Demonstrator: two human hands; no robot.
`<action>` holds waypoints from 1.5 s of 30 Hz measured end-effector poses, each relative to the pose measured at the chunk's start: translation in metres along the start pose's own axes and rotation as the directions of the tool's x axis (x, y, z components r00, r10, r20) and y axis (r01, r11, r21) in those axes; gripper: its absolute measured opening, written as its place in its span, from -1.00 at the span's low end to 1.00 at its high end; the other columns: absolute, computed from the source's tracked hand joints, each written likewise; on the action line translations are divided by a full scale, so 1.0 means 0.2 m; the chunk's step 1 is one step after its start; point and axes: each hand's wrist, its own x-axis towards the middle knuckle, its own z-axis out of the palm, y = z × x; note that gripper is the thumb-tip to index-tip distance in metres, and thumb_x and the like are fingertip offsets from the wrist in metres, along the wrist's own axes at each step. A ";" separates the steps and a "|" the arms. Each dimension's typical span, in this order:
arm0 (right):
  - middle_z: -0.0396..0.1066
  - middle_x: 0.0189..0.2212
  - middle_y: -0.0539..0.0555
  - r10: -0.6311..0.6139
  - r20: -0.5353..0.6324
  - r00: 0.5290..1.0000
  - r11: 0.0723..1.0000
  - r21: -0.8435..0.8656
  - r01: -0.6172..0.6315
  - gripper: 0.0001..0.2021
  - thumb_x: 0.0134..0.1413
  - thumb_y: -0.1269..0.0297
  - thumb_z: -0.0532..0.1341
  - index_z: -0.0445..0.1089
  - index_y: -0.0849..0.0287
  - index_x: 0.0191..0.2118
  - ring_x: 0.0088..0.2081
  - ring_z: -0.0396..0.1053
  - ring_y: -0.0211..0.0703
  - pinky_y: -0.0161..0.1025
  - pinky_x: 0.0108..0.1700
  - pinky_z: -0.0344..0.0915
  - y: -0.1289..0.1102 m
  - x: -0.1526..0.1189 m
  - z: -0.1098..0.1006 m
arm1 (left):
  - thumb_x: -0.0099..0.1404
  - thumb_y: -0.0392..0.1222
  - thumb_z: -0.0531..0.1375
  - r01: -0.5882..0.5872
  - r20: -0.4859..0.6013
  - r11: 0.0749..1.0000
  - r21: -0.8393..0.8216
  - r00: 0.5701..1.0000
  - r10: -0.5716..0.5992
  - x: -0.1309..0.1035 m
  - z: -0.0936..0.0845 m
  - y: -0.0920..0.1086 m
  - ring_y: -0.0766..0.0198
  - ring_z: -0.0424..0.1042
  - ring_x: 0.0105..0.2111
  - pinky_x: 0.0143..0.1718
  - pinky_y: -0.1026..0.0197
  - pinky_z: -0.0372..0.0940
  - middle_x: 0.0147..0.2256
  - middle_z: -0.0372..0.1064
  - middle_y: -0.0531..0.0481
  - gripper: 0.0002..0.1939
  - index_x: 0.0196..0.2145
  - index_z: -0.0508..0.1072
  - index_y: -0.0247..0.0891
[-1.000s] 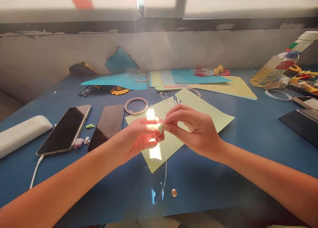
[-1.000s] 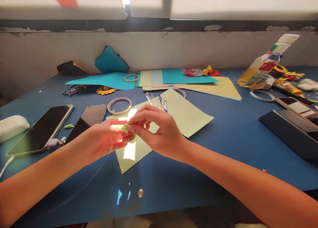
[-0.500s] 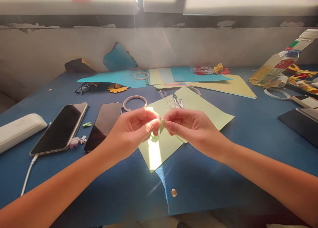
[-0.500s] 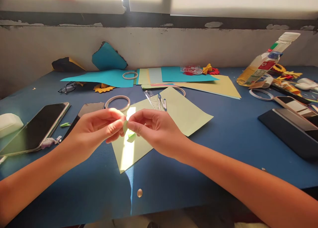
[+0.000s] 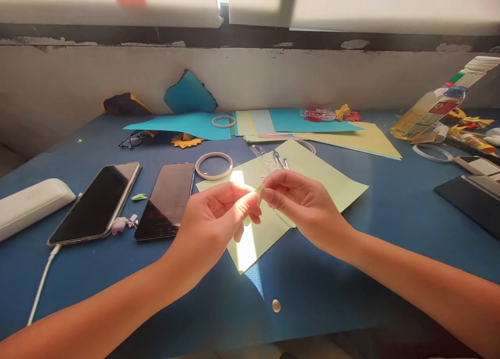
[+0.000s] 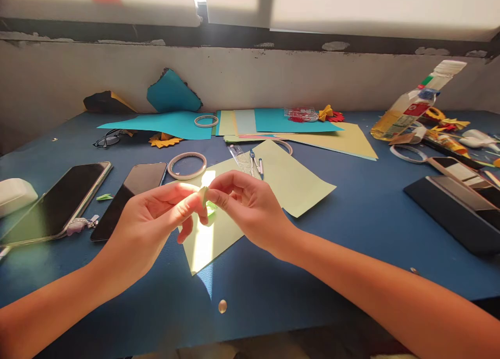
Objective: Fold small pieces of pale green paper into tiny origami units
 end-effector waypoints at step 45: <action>0.34 -0.37 0.01 -0.121 -0.009 0.993 0.985 -0.126 0.119 -0.97 0.03 0.33 0.20 0.39 0.12 -0.39 -0.29 0.29 -0.25 -0.24 -0.32 0.27 0.00 -0.02 0.00 | 0.20 -0.34 0.10 -0.455 0.077 0.611 0.648 0.837 0.541 -0.03 0.00 -0.01 0.41 0.28 -0.63 -0.61 0.35 0.16 -0.60 0.37 0.07 -0.86 -0.48 0.41 -0.24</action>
